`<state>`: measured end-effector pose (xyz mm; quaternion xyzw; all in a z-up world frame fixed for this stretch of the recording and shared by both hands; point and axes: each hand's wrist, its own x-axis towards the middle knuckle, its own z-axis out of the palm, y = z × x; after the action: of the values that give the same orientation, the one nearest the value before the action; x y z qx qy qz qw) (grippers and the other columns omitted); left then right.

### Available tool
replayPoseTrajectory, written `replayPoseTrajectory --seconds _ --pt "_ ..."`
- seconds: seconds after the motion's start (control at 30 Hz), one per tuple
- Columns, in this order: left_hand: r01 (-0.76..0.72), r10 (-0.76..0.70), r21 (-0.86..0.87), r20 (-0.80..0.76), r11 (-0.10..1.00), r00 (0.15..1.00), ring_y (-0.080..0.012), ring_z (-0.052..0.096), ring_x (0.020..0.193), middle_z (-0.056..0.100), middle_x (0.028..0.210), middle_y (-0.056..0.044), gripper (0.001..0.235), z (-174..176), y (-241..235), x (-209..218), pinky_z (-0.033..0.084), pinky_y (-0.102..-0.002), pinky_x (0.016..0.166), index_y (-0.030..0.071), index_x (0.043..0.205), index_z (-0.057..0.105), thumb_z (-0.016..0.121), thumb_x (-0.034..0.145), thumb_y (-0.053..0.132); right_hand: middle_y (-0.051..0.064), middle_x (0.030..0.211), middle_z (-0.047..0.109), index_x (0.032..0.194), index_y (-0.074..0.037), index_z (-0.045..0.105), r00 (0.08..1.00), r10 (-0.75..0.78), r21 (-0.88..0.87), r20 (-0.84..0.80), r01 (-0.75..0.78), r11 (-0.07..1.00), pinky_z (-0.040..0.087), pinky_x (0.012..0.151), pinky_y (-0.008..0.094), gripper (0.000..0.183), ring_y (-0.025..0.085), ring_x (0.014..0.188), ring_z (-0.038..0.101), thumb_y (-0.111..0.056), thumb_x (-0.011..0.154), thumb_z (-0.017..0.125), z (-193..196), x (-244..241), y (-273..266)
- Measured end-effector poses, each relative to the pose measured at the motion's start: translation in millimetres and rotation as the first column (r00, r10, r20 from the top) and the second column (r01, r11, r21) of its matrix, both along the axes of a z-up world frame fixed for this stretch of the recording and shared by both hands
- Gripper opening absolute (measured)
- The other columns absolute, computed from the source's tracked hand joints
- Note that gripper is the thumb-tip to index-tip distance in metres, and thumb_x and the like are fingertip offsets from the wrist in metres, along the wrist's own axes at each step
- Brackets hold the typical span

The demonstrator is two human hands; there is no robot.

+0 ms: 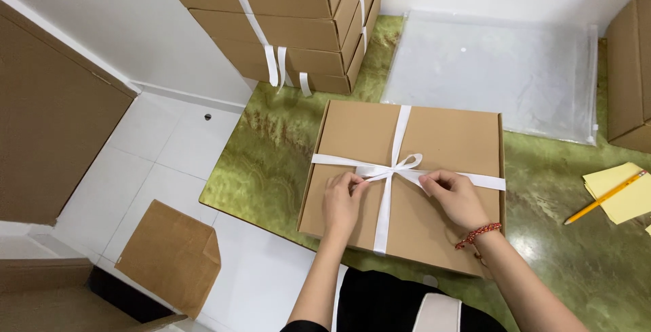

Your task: The person unpacks a light blue shirt from a plastic bag, places it on a hanger, and hangs it on a clothing rack. They then pack a gray shirt into a cardboard box with a plastic liner, close the box, and tie it with a white ribbon. The person also handles a stack of boxes and a roll of ribbon.

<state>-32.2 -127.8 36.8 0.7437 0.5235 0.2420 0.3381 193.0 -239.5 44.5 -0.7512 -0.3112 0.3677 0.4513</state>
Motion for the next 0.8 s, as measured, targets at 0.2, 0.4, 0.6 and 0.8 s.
replayPoseTrajectory --seconds 0.2,0.4,0.6,0.8 --pt "-0.203 0.204 0.186 0.018 0.961 0.979 -0.0322 0.067 0.098 0.070 0.090 -0.009 0.016 -12.5 21.8 -38.5 0.055 -0.045 0.088 0.015 0.093 0.068 0.076 0.098 0.028 0.004 0.066 0.058 0.091 -0.007 0.079 0.978 -0.172 0.127 -0.119 0.187 0.974 0.043 0.065 0.028 0.011 0.015 0.070 0.053 -0.010 0.094 0.069 -24.0 28.9 -14.8" --pt "-0.386 0.414 0.345 -0.009 0.856 0.910 -0.0320 0.055 0.107 0.070 0.104 -0.002 0.016 -15.1 58.9 -82.5 0.046 -0.052 0.084 0.018 0.094 0.068 0.073 0.099 0.033 0.011 0.078 0.063 0.085 -0.006 0.062 0.864 -0.316 0.248 -0.392 0.430 0.868 0.051 0.061 0.029 0.024 0.019 0.066 0.058 -0.010 0.109 0.060 -2.1 66.3 -43.7" --pt "-0.104 0.044 0.341 0.181 0.934 0.983 -0.0308 0.057 0.126 0.062 0.132 -0.011 0.027 26.4 57.1 -11.7 0.044 -0.044 0.109 0.009 0.124 0.064 0.067 0.101 0.023 0.003 0.119 0.072 0.123 -0.011 0.066 0.841 -0.461 0.344 -0.283 0.538 0.770 0.063 0.083 0.025 0.016 0.007 0.100 0.066 -0.018 0.113 0.055 -8.7 68.7 -46.9" --pt "0.171 -0.089 -0.260 0.300 0.950 0.950 -0.0456 0.062 0.130 0.064 0.134 -0.022 0.047 34.9 37.5 94.4 0.049 -0.053 0.108 0.015 0.131 0.070 0.078 0.093 0.041 0.019 0.137 0.060 0.146 -0.001 0.058 0.914 -0.400 0.378 -0.076 0.397 0.836 0.052 0.104 0.039 0.036 0.024 0.122 0.055 -0.006 0.110 0.063 4.9 41.1 -53.7"
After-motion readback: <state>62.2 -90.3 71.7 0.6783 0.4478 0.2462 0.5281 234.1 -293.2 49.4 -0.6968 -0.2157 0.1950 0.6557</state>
